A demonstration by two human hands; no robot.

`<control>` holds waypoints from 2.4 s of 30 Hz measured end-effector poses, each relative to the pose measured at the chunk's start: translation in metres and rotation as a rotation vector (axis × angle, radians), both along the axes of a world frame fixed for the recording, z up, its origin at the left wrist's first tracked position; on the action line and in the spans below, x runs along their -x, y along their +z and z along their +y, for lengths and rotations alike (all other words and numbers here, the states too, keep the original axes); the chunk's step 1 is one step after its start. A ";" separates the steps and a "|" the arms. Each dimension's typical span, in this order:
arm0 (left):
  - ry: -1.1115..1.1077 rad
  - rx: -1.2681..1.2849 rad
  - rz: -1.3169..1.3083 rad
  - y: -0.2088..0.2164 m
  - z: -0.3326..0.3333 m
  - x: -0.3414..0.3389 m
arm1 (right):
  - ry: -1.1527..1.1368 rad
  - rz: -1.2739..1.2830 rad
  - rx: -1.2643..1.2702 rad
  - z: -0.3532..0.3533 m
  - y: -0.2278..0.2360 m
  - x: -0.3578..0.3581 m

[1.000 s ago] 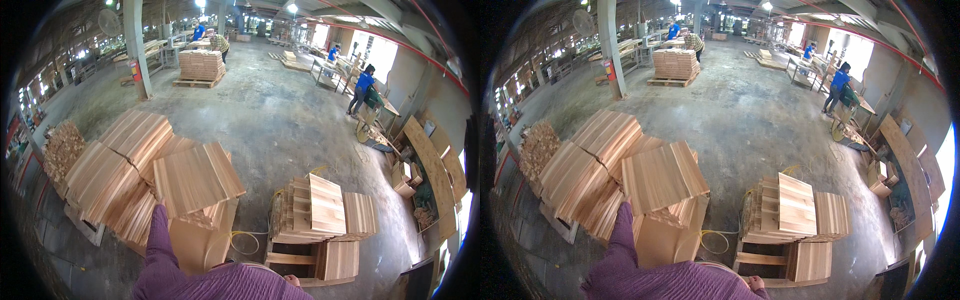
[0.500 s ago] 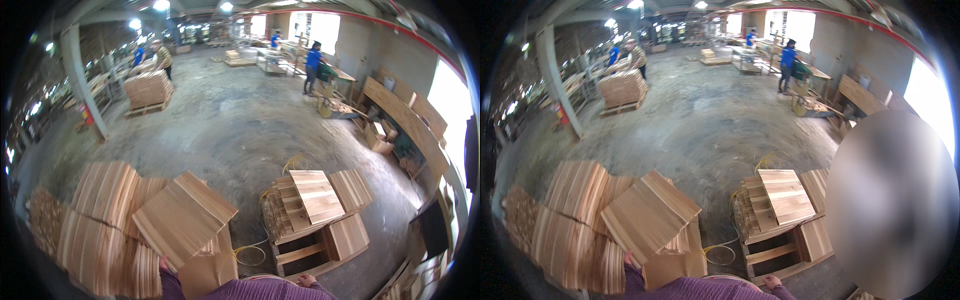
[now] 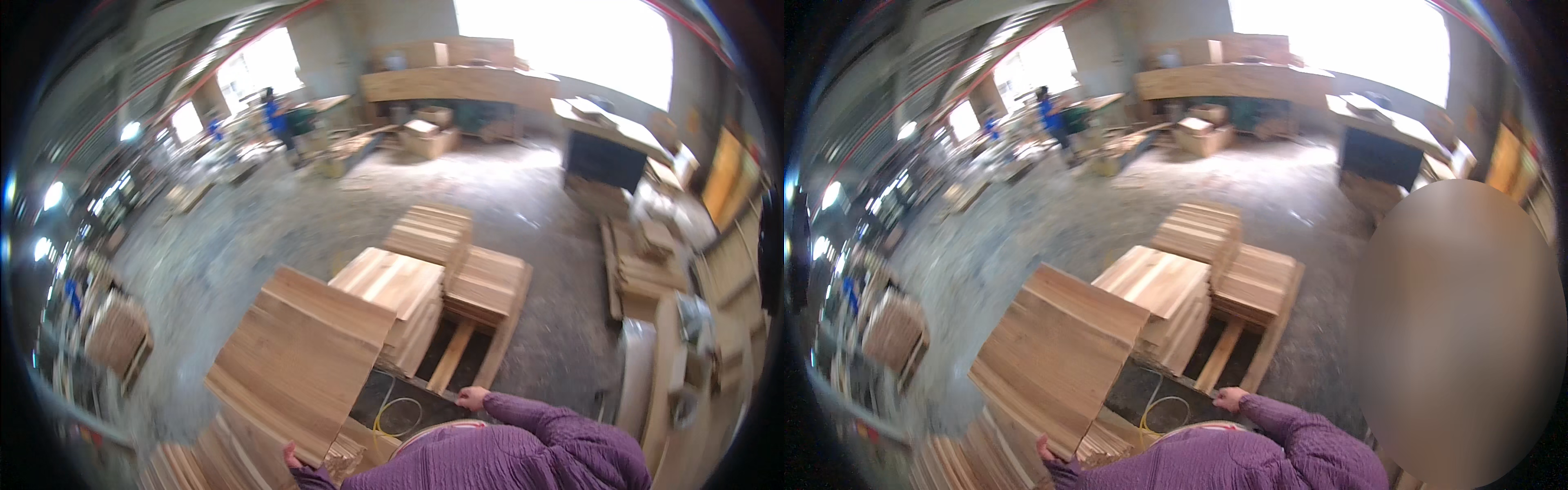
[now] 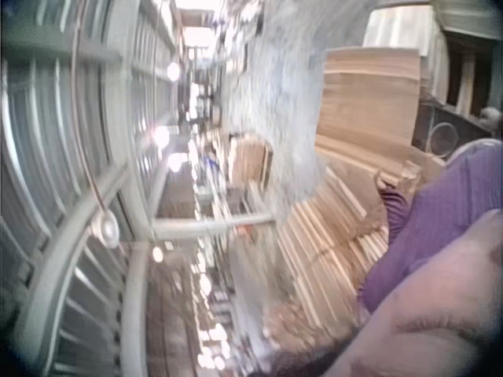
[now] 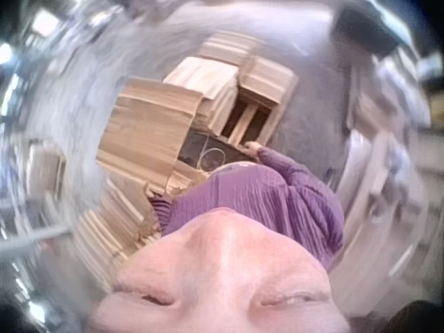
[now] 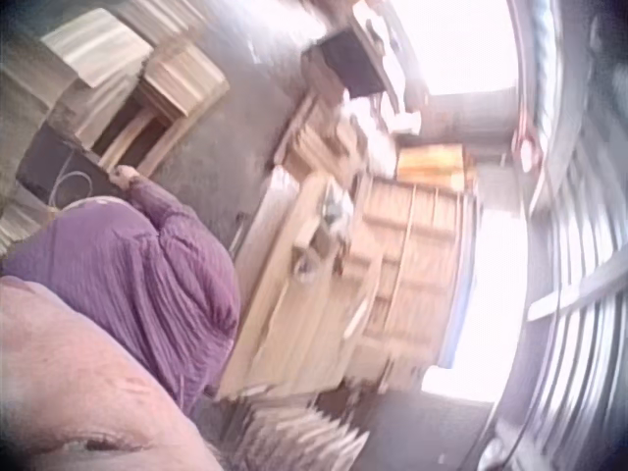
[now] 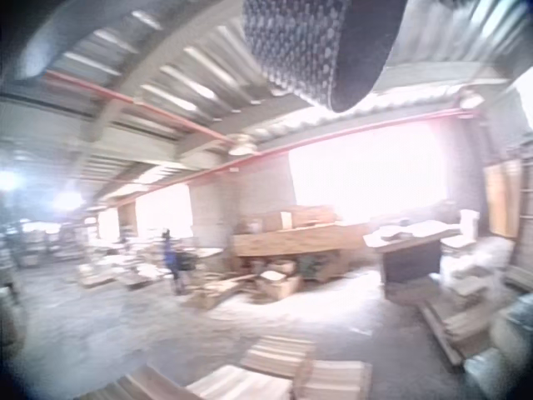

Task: The person uses a pneumatic drill to drive screws into wooden slat panels on a workbench. They repeatedly pick up panels, align them, fasten them, and stack the finished units on the floor. The person also retrieves new panels from a nearby stack and places them on the bench for assembly.

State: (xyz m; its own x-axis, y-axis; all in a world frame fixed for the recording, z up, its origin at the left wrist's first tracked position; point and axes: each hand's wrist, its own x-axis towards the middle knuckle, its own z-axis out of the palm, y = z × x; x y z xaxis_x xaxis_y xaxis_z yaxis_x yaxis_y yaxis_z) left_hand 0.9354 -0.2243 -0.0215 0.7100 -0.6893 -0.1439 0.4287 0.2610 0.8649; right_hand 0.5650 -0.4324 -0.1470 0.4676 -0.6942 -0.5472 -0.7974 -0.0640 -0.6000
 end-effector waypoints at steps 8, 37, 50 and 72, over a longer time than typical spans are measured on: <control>-0.706 0.242 -0.116 0.039 -0.130 0.161 | -0.591 -1.048 -0.532 0.102 0.130 0.114; -2.024 1.879 -0.973 0.224 0.056 0.875 | -2.023 -1.307 0.788 0.399 0.187 0.259; -1.662 2.757 -1.368 0.080 0.144 0.916 | -2.441 -1.464 0.961 0.415 0.161 0.237; -1.580 2.723 -1.126 -0.012 0.160 0.980 | -2.659 -0.136 1.287 0.631 0.128 0.410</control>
State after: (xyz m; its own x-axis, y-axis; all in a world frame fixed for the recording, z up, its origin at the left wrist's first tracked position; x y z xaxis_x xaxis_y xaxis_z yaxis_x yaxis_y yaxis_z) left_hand -0.0443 -0.0644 -0.0331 -0.1919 0.9514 0.2408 0.9772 0.2078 -0.0425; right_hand 0.1545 0.1984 -0.0191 -0.8458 0.5328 0.0257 0.0108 0.0653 -0.9978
